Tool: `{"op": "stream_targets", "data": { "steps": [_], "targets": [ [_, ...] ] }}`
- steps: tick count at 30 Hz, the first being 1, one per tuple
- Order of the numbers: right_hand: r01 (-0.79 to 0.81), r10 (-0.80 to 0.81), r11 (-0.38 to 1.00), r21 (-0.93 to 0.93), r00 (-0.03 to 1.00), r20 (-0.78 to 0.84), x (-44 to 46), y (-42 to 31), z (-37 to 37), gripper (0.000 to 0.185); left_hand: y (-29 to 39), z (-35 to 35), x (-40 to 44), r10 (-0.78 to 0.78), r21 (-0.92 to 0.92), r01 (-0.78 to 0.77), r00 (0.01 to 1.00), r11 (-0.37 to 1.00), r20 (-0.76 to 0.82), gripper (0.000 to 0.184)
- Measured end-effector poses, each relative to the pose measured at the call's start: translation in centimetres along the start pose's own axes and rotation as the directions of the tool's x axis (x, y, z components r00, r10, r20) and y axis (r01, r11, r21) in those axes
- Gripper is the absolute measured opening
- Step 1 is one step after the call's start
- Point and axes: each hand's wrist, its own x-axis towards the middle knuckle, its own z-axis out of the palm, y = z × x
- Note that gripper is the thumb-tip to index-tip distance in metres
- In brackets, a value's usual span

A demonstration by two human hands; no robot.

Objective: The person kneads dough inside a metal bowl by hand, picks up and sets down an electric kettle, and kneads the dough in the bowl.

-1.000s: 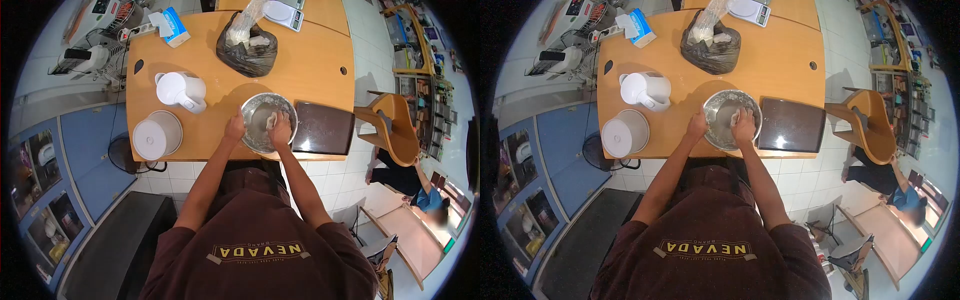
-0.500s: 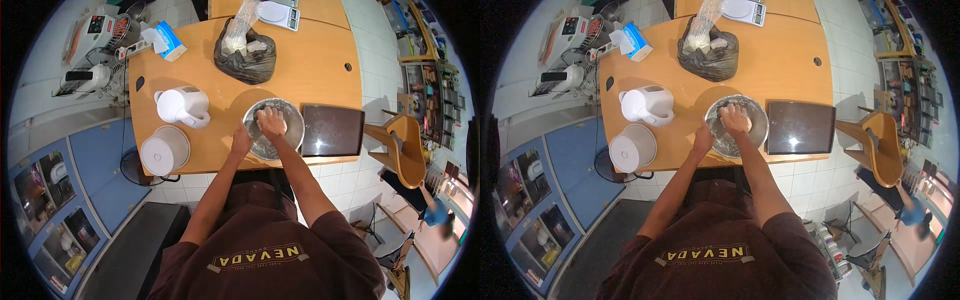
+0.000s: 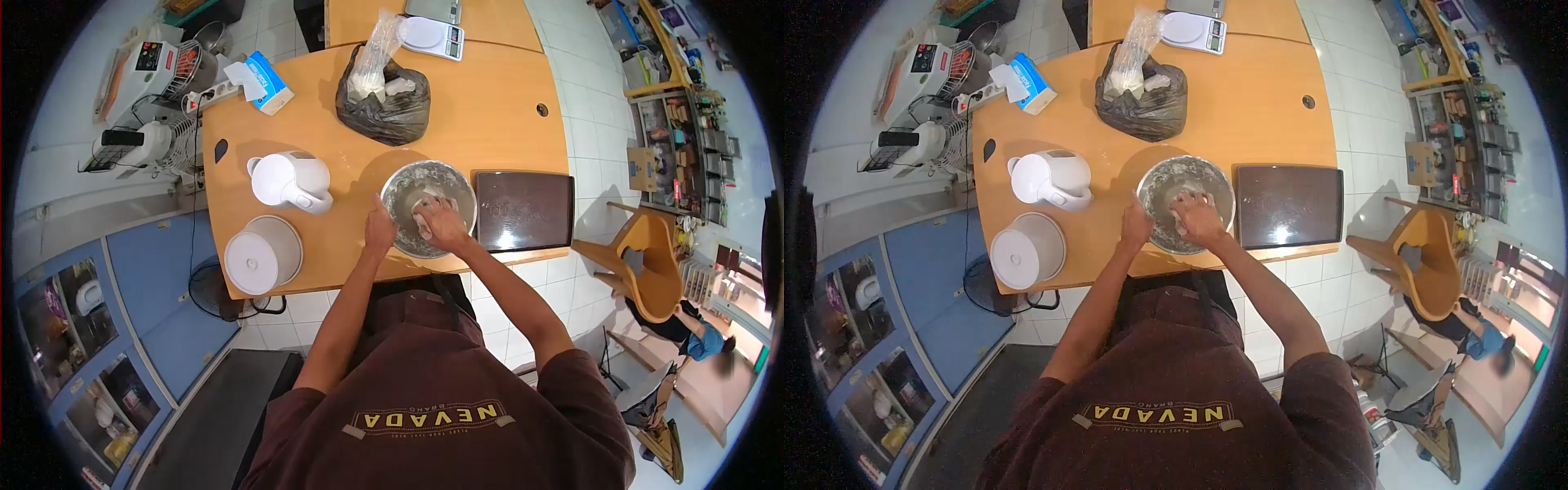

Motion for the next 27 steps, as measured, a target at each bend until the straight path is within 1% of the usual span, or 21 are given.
{"op": "stream_targets", "data": {
  "steps": [1, 4, 7, 10, 13, 14, 17, 18, 21, 24, 27],
  "targets": [
    [-0.066, 0.067, 0.998, -0.012, 0.996, 0.063, -0.4, -1.1, -1.9, 0.056, 0.0, -0.2, 0.2, -0.011, 0.012, 0.011, 1.000, 1.000, -0.005, 0.091],
    [-0.170, 0.168, 0.985, 0.042, 0.985, 0.042, -2.3, -2.0, -3.3, 0.060, -0.6, -0.1, 0.9, -0.005, -0.008, 0.005, 1.000, 1.000, 0.006, 0.088],
    [-0.127, 0.118, 0.991, -0.051, 0.980, -0.163, -3.6, -0.1, -0.6, 0.057, -0.2, -0.5, 0.7, -0.036, -0.006, 0.036, 0.998, 0.999, 0.046, 0.089],
    [-0.100, 0.095, 0.995, -0.008, 0.964, -0.250, -2.8, 0.2, 1.6, 0.059, -1.0, 0.3, 0.8, 0.037, -0.005, -0.037, 0.999, 0.999, 0.005, 0.090],
    [-0.169, 0.181, 0.982, 0.080, 0.966, -0.185, -0.6, 0.5, 3.6, 0.059, -0.9, 0.3, 0.6, 0.041, 0.018, -0.041, 0.999, 0.999, 0.009, 0.091],
    [-0.266, 0.265, 0.964, 0.015, 0.951, -0.160, 0.0, 0.4, 4.1, 0.054, -0.8, 0.0, 0.6, 0.036, 0.020, -0.036, 0.999, 0.999, 0.017, 0.092],
    [-0.281, 0.260, 0.954, -0.101, 0.949, -0.178, 2.9, 0.4, 4.4, 0.053, -0.6, -0.1, 0.2, 0.015, 0.026, -0.016, 0.998, 1.000, 0.054, 0.093],
    [-0.302, 0.288, 0.947, -0.106, 0.949, -0.130, 4.0, 0.6, 4.4, 0.049, -0.6, -0.1, 0.4, 0.006, 0.023, -0.008, 0.998, 1.000, 0.059, 0.094],
    [-0.307, 0.305, 0.945, -0.110, 0.952, -0.031, 6.5, 1.0, 4.6, 0.050, -0.6, -0.1, 0.3, -0.020, 0.017, 0.018, 0.997, 1.000, 0.072, 0.096],
    [-0.316, 0.312, 0.946, -0.075, 0.948, -0.056, 7.3, 0.9, 4.1, 0.051, -0.5, -0.3, 0.2, -0.009, -0.005, 0.009, 0.998, 1.000, 0.059, 0.096],
    [-0.379, 0.365, 0.923, -0.066, 0.916, -0.168, 7.4, 0.5, 4.9, 0.051, -0.4, -0.3, 0.4, 0.002, -0.039, 0.000, 0.999, 0.999, 0.042, 0.095]
  ]
}}
